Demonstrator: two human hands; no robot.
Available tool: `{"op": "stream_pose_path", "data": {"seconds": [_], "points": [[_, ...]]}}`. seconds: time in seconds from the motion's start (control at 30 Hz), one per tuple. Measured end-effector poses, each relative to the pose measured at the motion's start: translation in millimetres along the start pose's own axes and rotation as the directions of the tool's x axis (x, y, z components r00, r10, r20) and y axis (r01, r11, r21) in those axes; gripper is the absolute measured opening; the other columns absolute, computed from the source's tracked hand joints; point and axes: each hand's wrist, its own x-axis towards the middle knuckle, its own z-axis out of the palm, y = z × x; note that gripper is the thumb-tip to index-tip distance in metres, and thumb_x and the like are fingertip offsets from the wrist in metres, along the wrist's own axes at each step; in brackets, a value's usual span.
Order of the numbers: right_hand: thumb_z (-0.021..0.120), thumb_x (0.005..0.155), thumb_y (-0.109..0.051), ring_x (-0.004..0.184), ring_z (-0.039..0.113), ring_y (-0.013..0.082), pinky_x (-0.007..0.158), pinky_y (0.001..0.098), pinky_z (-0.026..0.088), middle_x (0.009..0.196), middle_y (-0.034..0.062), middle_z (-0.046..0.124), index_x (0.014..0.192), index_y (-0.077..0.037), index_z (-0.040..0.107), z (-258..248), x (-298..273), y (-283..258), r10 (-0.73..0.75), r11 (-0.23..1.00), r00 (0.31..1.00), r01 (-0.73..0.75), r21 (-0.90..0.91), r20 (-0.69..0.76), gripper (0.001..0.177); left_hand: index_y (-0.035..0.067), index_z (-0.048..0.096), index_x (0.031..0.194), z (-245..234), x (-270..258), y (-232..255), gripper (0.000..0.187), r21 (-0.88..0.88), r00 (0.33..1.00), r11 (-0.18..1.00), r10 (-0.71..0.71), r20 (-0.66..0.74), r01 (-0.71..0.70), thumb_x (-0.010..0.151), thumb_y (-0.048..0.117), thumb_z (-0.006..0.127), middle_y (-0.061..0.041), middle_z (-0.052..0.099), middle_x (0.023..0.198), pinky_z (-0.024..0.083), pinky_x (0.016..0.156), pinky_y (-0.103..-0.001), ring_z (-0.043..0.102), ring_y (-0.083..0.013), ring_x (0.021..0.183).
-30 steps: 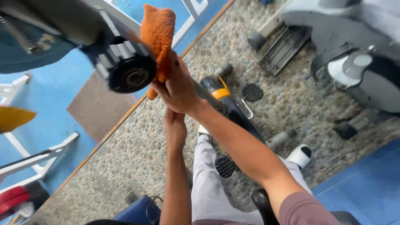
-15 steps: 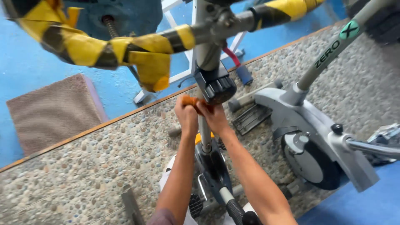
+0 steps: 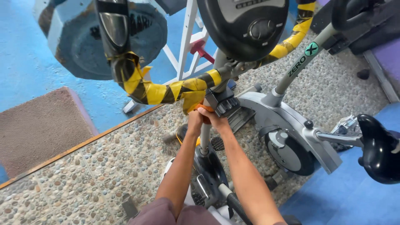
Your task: Wiping down gym equipment and a stationary bike using an orange cloth.
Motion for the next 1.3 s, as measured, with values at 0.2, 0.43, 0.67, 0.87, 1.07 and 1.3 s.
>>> {"op": "stream_pose_path", "data": {"seconds": [0.2, 0.43, 0.67, 0.87, 1.07, 1.3], "points": [[0.098, 0.07, -0.047, 0.13, 0.057, 0.0407, 0.098, 0.0507, 0.058, 0.146, 0.0334, 0.05, 0.15, 0.005, 0.043, 10, 13, -29, 0.233, 0.971, 0.972, -0.234, -0.047, -0.028, 0.11, 0.004, 0.075, 0.114, 10, 19, -28, 0.069, 0.299, 0.74, 0.754, -0.647, 0.185, 0.585, 0.099, 0.055, 0.031, -0.02, 0.073, 0.122, 0.044, 0.107, -0.049, 0.063, -0.0384, 0.125], [0.095, 0.067, -0.043, 0.12, 0.064, 0.0299, 0.099, 0.0449, 0.057, 0.126, 0.0179, 0.068, 0.134, -0.01, 0.063, 14, 0, 30, 0.31, 0.938, 0.921, -0.337, -0.079, -0.236, 0.081, 0.0, 0.068, 0.125, -15, 4, 13, 0.057, 0.37, 0.679, 0.714, -0.692, 0.244, 0.595, 0.094, 0.038, 0.04, -0.025, 0.067, 0.129, 0.043, 0.11, -0.052, 0.06, -0.0437, 0.127], [0.075, 0.066, -0.007, 0.088, 0.071, 0.0245, 0.084, 0.0399, 0.054, 0.098, 0.0102, 0.075, 0.111, -0.008, 0.072, -71, -48, -25, 0.519, 0.659, 0.807, -0.168, 0.733, -0.282, 0.045, 0.023, 0.07, 0.121, -81, 2, 96, 0.034, 0.194, 0.686, 0.793, -0.601, 0.41, 0.578, 0.089, 0.03, 0.062, -0.007, 0.076, 0.114, 0.054, 0.095, -0.041, 0.074, -0.0244, 0.104], [0.054, 0.107, -0.041, 0.109, 0.056, 0.0204, 0.104, 0.0468, 0.047, 0.105, 0.0142, 0.072, 0.104, 0.001, 0.078, -50, -92, -166, 0.065, 0.995, 0.998, -0.067, 0.073, 0.026, 0.048, 0.009, 0.074, 0.108, -120, 33, 218, 0.027, -0.021, 0.855, 0.93, -0.329, 0.4, 0.368, 0.089, 0.027, 0.067, -0.021, 0.074, 0.097, 0.054, 0.088, -0.047, 0.072, -0.035, 0.095], [0.07, 0.092, -0.056, 0.089, 0.067, 0.0546, 0.08, 0.0642, 0.054, 0.08, 0.0305, 0.067, 0.081, 0.009, 0.069, -21, -38, -170, -0.153, 0.81, 0.945, -0.046, -0.585, -0.287, 0.065, 0.008, 0.077, 0.098, -113, 47, 230, 0.029, -0.02, 0.91, 0.96, -0.257, 0.327, 0.279, 0.092, 0.036, 0.073, -0.017, 0.076, 0.09, 0.058, 0.081, -0.047, 0.075, -0.035, 0.089], [0.06, 0.102, -0.038, 0.104, 0.065, 0.0504, 0.088, 0.0588, 0.053, 0.103, 0.0277, 0.068, 0.123, 0.001, 0.062, -20, -68, -191, -0.369, 0.877, 0.892, 0.24, -0.417, -0.262, 0.045, 0.004, 0.071, 0.122, -79, 40, 190, 0.039, 0.083, 0.896, 0.95, -0.311, 0.316, 0.301, 0.098, 0.035, 0.063, -0.028, 0.071, 0.117, 0.049, 0.102, -0.055, 0.065, -0.0448, 0.116]]}}
